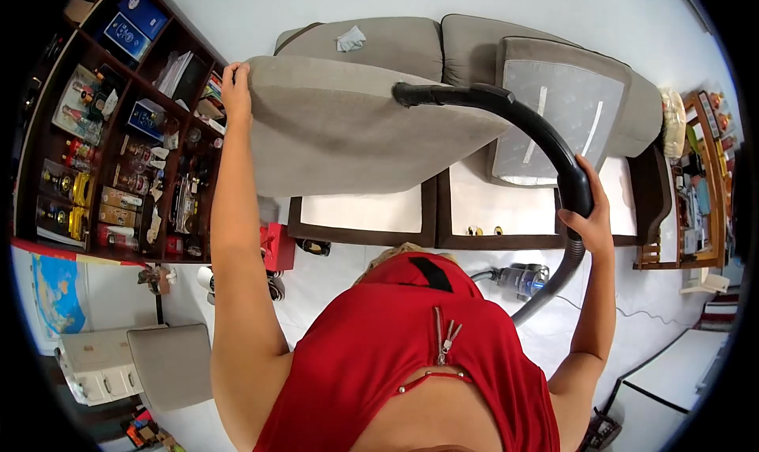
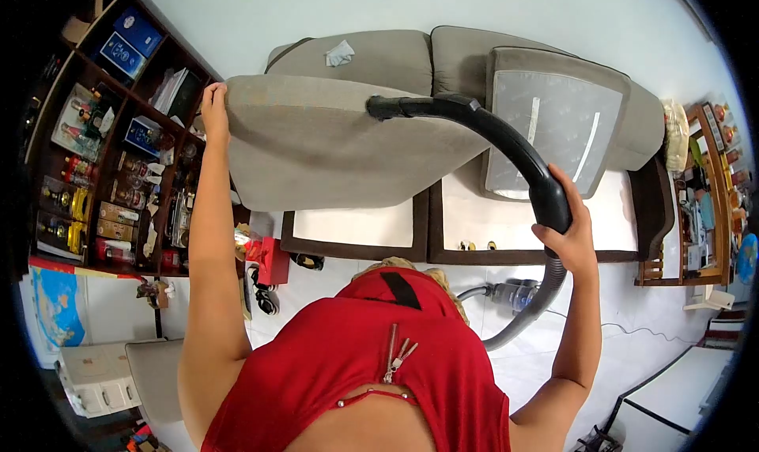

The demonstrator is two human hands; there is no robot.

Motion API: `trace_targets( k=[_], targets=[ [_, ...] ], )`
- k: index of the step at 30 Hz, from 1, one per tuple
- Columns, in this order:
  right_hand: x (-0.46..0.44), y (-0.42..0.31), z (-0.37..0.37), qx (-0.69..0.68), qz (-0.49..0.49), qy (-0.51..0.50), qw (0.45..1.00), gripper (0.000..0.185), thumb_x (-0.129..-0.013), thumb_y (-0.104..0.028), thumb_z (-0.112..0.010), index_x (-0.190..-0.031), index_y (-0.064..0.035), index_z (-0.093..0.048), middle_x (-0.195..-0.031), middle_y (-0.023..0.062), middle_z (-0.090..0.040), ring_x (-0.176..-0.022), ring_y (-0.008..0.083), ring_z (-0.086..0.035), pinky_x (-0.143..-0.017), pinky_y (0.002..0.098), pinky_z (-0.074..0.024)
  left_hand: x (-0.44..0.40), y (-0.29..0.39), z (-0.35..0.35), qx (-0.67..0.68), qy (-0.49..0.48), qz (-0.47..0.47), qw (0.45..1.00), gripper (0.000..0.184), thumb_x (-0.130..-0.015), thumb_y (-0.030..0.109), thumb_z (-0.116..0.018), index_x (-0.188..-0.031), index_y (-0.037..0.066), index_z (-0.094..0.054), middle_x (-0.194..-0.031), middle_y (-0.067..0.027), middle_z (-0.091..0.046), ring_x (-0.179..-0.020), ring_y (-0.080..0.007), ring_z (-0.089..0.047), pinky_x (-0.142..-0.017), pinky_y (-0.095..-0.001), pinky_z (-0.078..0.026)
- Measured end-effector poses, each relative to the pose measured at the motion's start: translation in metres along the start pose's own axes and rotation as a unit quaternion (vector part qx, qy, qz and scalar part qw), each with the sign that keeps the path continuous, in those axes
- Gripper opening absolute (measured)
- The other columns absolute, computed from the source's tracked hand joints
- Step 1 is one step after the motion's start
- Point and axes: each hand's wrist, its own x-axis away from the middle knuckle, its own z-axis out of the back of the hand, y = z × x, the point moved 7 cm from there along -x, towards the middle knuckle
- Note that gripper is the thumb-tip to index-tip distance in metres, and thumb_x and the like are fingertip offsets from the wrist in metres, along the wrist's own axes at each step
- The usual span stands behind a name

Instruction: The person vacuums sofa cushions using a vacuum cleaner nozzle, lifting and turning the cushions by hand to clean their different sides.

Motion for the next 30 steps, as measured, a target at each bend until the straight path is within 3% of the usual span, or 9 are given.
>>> trace_targets(
  k=[2, 6, 10, 15, 18, 23, 26, 29, 30],
  targets=[
    [0.004, -0.012, -0.004, -0.02, -0.013, 0.001, 1.0, 0.09, -0.054, -0.018, -0.07, -0.141, -0.0075, -0.051, -0.121, 0.0112, -0.06, -0.108, 0.022, -0.058, -0.099, 0.0312, -0.0413, -0.003, -0.003, -0.007, 0.016, -0.007, 0.001, 1.0, 0.027, -0.09, 0.028, -0.062, -0.103, 0.003, -0.062, -0.102, -0.0052, -0.06, -0.097, -0.0176, -0.051, -0.09, -0.0309, -0.04],
    [-0.026, -0.05, -0.023, -0.075, 0.061, 0.015, 0.995, 0.088, -0.055, -0.017, -0.072, -0.141, -0.0083, -0.051, -0.13, 0.0096, -0.057, -0.119, 0.0219, -0.053, -0.106, 0.0315, -0.0366, 0.006, 0.012, -0.028, 0.041, -0.032, -0.001, 0.999, 0.025, -0.091, 0.026, -0.06, -0.101, 0.003, -0.061, -0.101, -0.0032, -0.058, -0.096, -0.0159, -0.05, -0.088, -0.0299, -0.039],
    [-0.072, -0.091, -0.044, -0.082, 0.132, -0.019, 0.988, 0.087, -0.058, -0.017, -0.071, -0.142, -0.0144, -0.052, -0.128, 0.0097, -0.056, -0.114, 0.0238, -0.055, -0.102, 0.0335, -0.0404, 0.025, 0.035, -0.044, 0.035, -0.055, -0.017, 0.998, 0.025, -0.093, 0.025, -0.057, -0.103, 0.003, -0.06, -0.1, -0.0036, -0.058, -0.095, -0.0162, -0.05, -0.089, -0.0299, -0.039],
    [-0.097, -0.078, -0.035, -0.127, 0.038, -0.092, 0.987, 0.085, -0.057, -0.018, -0.071, -0.141, -0.0224, -0.053, -0.122, 0.0102, -0.057, -0.102, 0.0256, -0.059, -0.089, 0.0353, -0.0508, 0.045, 0.044, -0.05, 0.035, -0.076, -0.049, 0.995, 0.025, -0.093, 0.022, -0.054, -0.105, 0.001, -0.06, -0.102, -0.0058, -0.06, -0.095, -0.0174, -0.051, -0.089, -0.0305, -0.04],
    [-0.092, -0.071, -0.012, -0.03, 0.111, -0.061, 0.991, 0.085, -0.057, -0.018, -0.071, -0.14, -0.0231, -0.054, -0.126, 0.0087, -0.058, -0.104, 0.0252, -0.06, -0.087, 0.0339, -0.0518, 0.04, 0.043, -0.046, 0.005, -0.06, -0.073, 0.996, 0.024, -0.092, 0.019, -0.053, -0.105, 0.0, -0.06, -0.101, -0.0064, -0.06, -0.094, -0.0173, -0.052, -0.087, -0.0298, -0.04],
    [-0.055, -0.018, 0.015, 0.033, 0.003, -0.055, 0.998, 0.083, -0.06, -0.009, -0.068, -0.141, -0.0172, -0.052, -0.126, 0.0095, -0.059, -0.109, 0.0245, -0.058, -0.095, 0.0349, -0.0463, 0.017, 0.025, -0.038, 0.011, -0.049, -0.086, 0.995, 0.022, -0.092, 0.018, -0.053, -0.103, 0.001, -0.061, -0.095, -0.0044, -0.059, -0.089, -0.0157, -0.051, -0.083, -0.0294, -0.042],
    [-0.026, 0.012, 0.039, 0.053, -0.013, 0.027, 0.998, 0.088, -0.055, -0.016, -0.069, -0.141, -0.0117, -0.052, -0.124, 0.0092, -0.059, -0.111, 0.0238, -0.056, -0.099, 0.0326, -0.0423, -0.002, 0.009, -0.04, 0.02, -0.06, -0.069, 0.996, 0.023, -0.093, 0.022, -0.054, -0.103, 0.002, -0.06, -0.099, -0.004, -0.058, -0.092, -0.0165, -0.051, -0.086, -0.0305, -0.041],
    [-0.003, 0.011, 0.049, -0.034, -0.057, 0.074, 0.995, 0.091, -0.053, -0.019, -0.07, -0.141, -0.0115, -0.051, -0.128, 0.0099, -0.058, -0.115, 0.0234, -0.055, -0.103, 0.0324, -0.0392, -0.005, 0.01, -0.049, 0.035, -0.066, -0.021, 0.997, 0.023, -0.093, 0.024, -0.054, -0.103, 0.004, -0.06, -0.103, -0.0039, -0.057, -0.097, -0.0174, -0.05, -0.089, -0.0321, -0.039],
    [-0.002, 0.0, 0.05, -0.036, -0.022, 0.073, 0.996, 0.091, -0.053, -0.018, -0.07, -0.141, -0.0114, -0.051, -0.129, 0.0102, -0.058, -0.116, 0.0233, -0.055, -0.103, 0.0323, -0.0386, -0.008, 0.012, -0.055, 0.038, -0.068, -0.02, 0.997, 0.023, -0.093, 0.024, -0.054, -0.102, 0.004, -0.06, -0.103, -0.0039, -0.057, -0.097, -0.0175, -0.05, -0.089, -0.0322, -0.039]
  ],
)
